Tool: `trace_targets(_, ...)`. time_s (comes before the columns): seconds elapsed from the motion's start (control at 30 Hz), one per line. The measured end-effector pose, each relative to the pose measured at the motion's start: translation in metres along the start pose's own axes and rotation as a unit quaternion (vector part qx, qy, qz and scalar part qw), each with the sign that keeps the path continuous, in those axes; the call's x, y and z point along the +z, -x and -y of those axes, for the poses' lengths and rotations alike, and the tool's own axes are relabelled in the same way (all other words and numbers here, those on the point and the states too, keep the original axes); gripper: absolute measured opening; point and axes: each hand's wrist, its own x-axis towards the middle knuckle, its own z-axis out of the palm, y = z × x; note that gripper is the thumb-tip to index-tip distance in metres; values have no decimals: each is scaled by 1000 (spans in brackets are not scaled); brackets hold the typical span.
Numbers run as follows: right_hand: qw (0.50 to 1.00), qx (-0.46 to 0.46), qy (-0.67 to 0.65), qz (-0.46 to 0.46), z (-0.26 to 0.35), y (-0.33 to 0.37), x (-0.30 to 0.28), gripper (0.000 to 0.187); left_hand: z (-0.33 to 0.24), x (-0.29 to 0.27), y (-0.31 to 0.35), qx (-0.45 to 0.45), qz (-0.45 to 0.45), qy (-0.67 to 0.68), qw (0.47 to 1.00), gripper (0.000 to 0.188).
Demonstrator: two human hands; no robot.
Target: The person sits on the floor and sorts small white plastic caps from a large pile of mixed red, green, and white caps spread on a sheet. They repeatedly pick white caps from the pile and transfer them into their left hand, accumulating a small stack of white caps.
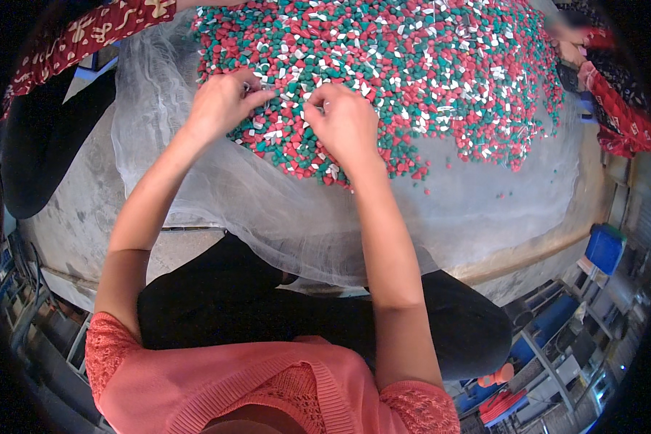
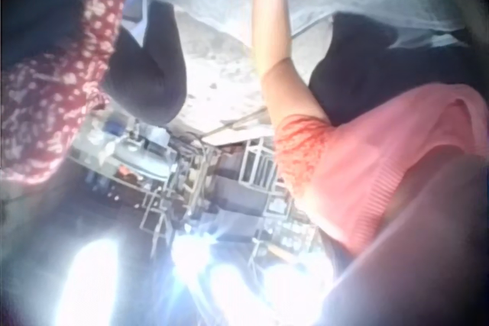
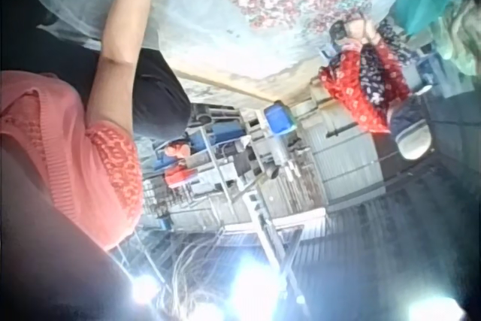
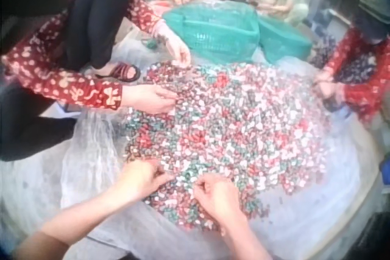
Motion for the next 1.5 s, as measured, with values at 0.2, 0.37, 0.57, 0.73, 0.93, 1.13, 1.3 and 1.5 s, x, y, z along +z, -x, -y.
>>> trace_targets(0.2, 610, 106, -780, 90, -36, 1, -18, 17, -5, 5, -2, 8, -12, 39, 999, 18)
trace_targets(0.37, 522, 149, -838, 49, -33, 3, -5, 21, 0, -9, -8, -39, 20, 89, 995, 19)
trace_targets(0.57, 480, 191, -856, 24, -18, 1, 2, 27, -3, 10, 0, 65, -22, -110, 992, 21)
trace_targets(0.73, 497, 234, -835, -33, -4, 2, -3, 30, -6, -6, -5, 47, 25, -73, 996, 20)
trace_targets(0.93, 497, 206, -842, -29, -5, 1, -2, 32, -5, 1, -4, 58, 47, -95, 993, 16)
trace_targets(1.13, 514, 197, -834, -26, -4, 2, -5, 33, -2, -11, -8, 33, 60, -22, 997, 15)
trace_targets(1.3, 528, 220, -820, -7, 5, -2, 5, 35, -39, -34, -5, 150, 5, 148, 978, 17)
trace_targets(1.5, 489, 196, -849, 41, 28, -6, 21, 34, -71, -13, 0, 336, -146, 69, 928, 26)
